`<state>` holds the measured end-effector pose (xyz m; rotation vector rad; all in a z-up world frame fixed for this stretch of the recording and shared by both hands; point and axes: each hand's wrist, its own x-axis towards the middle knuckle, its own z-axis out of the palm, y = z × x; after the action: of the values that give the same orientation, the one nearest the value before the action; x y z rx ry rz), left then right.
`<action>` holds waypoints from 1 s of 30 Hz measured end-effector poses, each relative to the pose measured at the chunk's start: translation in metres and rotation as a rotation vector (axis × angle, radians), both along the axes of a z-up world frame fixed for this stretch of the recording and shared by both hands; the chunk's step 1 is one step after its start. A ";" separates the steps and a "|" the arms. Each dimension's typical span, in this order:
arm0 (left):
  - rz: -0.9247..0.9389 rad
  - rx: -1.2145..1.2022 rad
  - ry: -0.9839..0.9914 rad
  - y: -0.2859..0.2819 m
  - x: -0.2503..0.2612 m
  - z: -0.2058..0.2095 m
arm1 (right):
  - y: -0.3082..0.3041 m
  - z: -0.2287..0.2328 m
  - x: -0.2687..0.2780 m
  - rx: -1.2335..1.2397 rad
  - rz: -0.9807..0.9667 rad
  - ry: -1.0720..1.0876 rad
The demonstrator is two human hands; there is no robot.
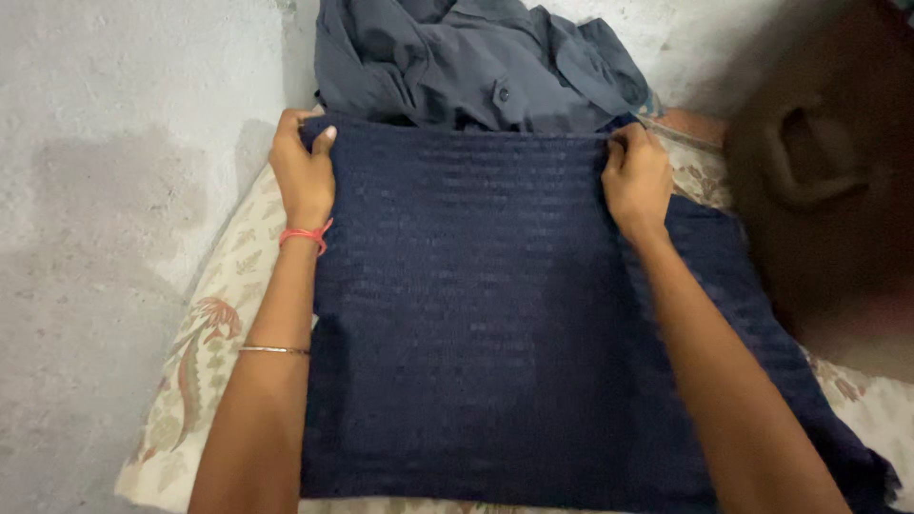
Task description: The person folds a dark blue long-sleeved top on a bed. They smooth the fabric, fold the sleeves inward, fold the bottom up, and then fold the garment in half to create a neat rectangle.
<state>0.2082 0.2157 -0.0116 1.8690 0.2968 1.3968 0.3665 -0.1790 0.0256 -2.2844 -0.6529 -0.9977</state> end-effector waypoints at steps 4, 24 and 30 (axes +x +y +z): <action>-0.030 -0.065 0.140 0.014 0.022 -0.036 | -0.001 -0.046 0.028 -0.007 0.059 0.021; -0.527 -0.552 0.532 0.046 -0.024 -0.026 | 0.049 -0.021 -0.177 -0.381 0.346 0.409; -0.561 -0.389 0.463 0.039 -0.016 -0.050 | 0.105 0.000 -0.311 -0.489 0.772 0.188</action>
<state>0.1923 0.2549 -0.0613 1.7390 0.2232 0.4845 0.0560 -0.0736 0.0260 -2.1400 -1.6602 -0.2612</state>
